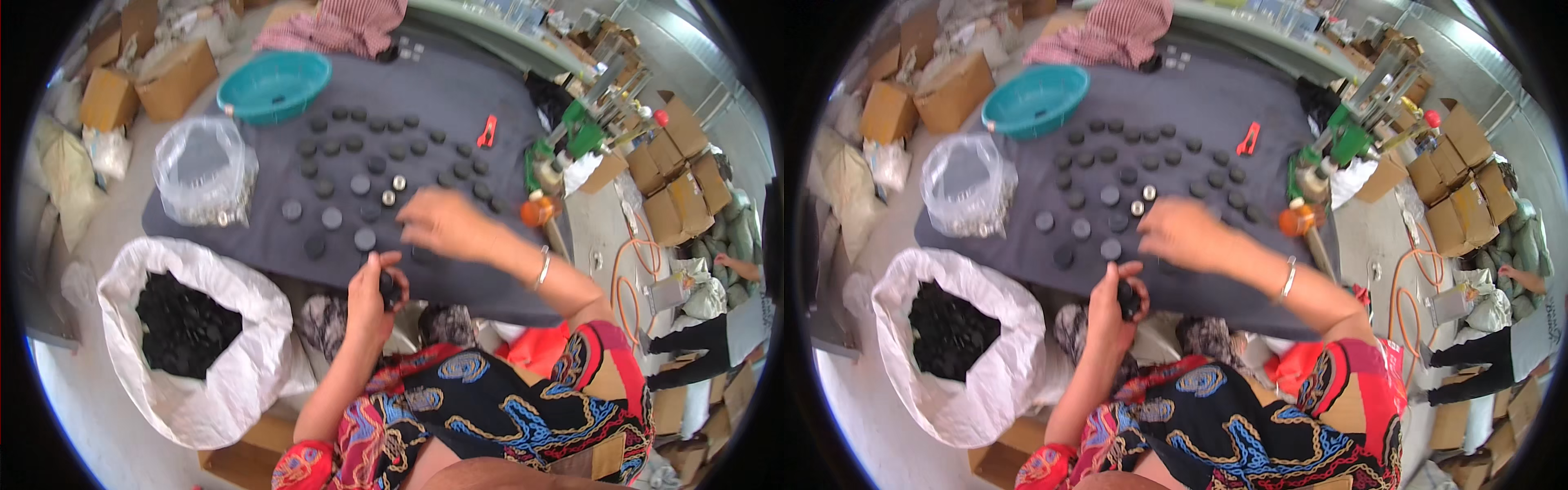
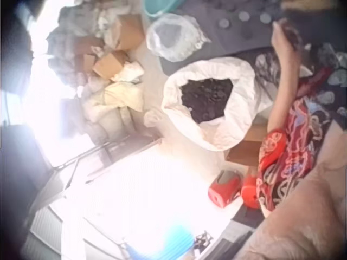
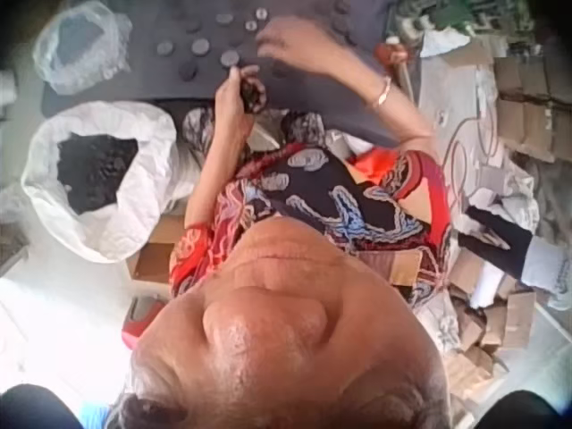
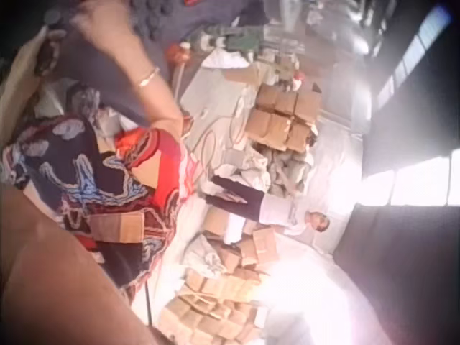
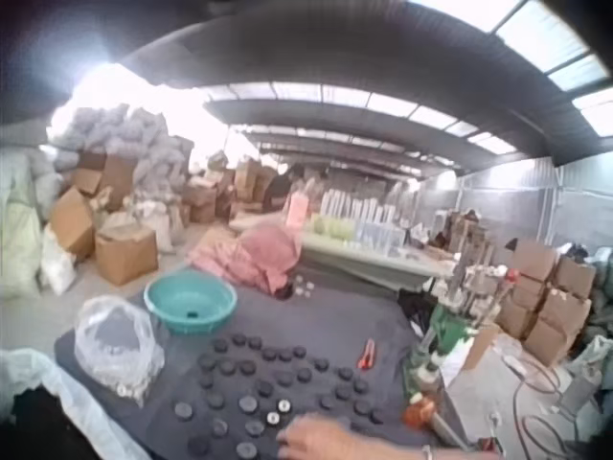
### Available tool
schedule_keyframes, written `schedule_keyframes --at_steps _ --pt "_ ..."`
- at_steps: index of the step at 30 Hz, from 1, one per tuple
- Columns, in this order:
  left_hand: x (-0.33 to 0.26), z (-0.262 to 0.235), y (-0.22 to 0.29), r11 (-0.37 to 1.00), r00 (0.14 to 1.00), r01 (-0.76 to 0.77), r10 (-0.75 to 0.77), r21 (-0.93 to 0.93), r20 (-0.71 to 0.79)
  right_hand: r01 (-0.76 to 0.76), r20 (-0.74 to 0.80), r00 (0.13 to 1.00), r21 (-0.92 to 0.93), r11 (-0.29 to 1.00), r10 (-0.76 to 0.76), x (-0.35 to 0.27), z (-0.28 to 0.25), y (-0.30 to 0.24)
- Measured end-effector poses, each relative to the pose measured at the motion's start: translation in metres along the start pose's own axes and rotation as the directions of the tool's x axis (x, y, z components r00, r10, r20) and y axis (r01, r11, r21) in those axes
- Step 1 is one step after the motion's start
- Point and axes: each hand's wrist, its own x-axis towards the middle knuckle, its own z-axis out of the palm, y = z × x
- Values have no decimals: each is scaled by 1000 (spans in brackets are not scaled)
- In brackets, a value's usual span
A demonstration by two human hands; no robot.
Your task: The person inserts metal bearings into circular plastic caps by hand, arranges the parts on the table, and then presses each assembled component using a manual press tool.
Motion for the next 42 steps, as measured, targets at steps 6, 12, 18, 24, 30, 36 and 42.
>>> schedule_keyframes --at_steps 6,12,18,24,30,36,42 --pt "-16 14 0 999 998 -7 4 -49 -68 197 78 973 211 957 -217 -16 39 -38" --pt "-18 19 -6 997 991 -68 64 -32 -114 -42 154 988 381 923 -18 -17 34 -46" --pt "-9 5 -6 985 991 -124 117 122 62 2 -66 998 259 966 15 -23 31 -37" --pt "-5 -6 -9 992 988 -124 122 19 99 47 37 996 525 850 -78 -26 38 -21" --pt "-10 -2 -3 992 971 -119 125 -42 204 -361 421 906 830 425 -51 -14 26 -12" --pt "-4 -7 -9 986 972 -120 140 -114 188 -302 380 918 855 421 -114 -3 21 -13" --pt "-1 -12 -5 992 984 -47 66 -119 165 -289 145 956 606 741 255 20 13 20"
